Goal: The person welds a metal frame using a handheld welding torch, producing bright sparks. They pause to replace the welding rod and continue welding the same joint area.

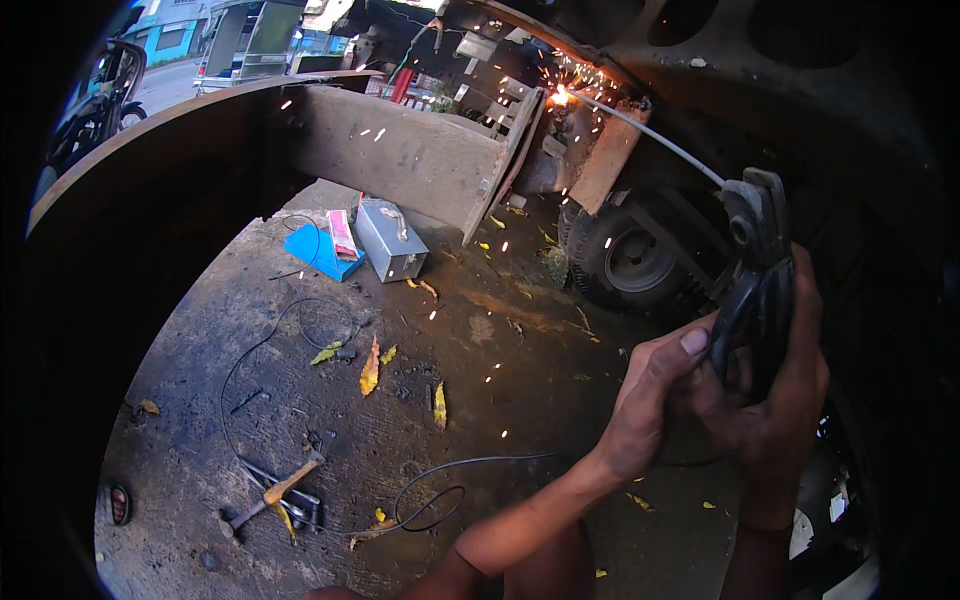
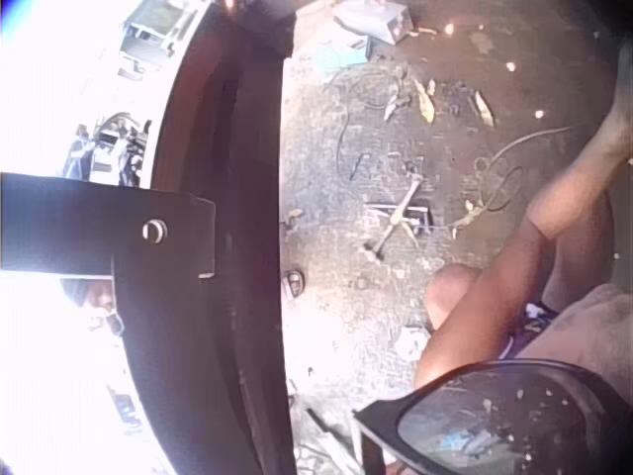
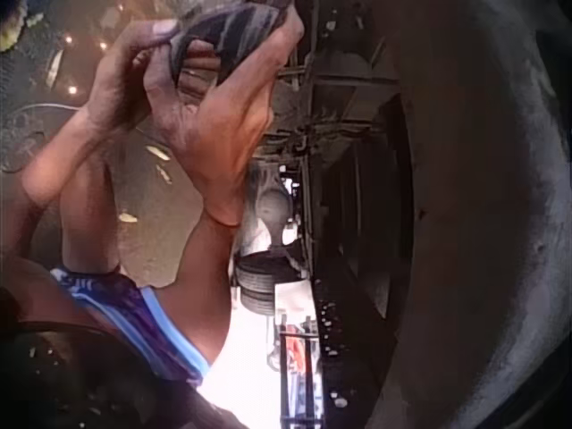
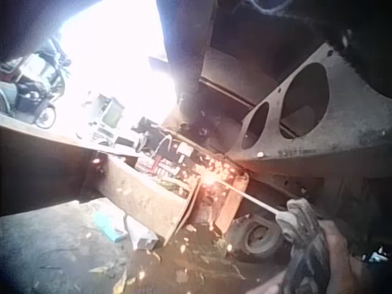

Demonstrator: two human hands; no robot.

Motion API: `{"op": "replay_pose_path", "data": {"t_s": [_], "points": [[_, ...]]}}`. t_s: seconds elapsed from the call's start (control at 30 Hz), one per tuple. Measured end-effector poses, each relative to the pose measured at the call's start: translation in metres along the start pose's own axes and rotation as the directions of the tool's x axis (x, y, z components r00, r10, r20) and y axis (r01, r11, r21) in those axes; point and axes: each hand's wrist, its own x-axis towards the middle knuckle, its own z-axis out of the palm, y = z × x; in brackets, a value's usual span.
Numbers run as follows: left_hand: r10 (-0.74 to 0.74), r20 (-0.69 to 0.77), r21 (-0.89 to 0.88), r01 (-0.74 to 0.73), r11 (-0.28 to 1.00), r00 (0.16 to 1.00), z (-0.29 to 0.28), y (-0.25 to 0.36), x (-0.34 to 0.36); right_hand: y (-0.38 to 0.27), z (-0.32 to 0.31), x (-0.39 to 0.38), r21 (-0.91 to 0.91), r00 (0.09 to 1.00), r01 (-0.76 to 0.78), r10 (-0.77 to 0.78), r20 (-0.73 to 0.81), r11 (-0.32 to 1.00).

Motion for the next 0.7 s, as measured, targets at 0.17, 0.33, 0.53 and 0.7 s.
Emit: {"op": "replay_pose_path", "data": {"t_s": [0.17, 0.33, 0.53, 0.7], "points": [[0.002, -0.003, -0.035, -0.002, 0.999, 1.0, 0.0001, -0.0026, 0.0007, 0.0017, 0.0, -0.0002, -0.013, 1.0, -0.015, 0.015, 0.005, 1.0], [-0.025, -0.016, -0.062, 0.024, 0.998, 1.0, 0.0009, -0.0017, -0.0015, -0.0005, -0.0019, 0.0004, 0.018, 0.998, -0.047, 0.046, 0.037, 0.999], [-0.008, -0.01, -0.07, 0.007, 0.998, 1.0, 0.0021, -0.0021, 0.0003, 0.0018, -0.0007, 0.0011, 0.023, 0.999, -0.026, 0.025, 0.027, 0.999], [-0.002, -0.014, -0.063, 0.001, 0.998, 1.0, 0.0034, 0.0003, -0.0012, 0.0025, 0.0016, 0.0016, 0.034, 1.0, -0.021, 0.02, 0.017, 0.999]]}}
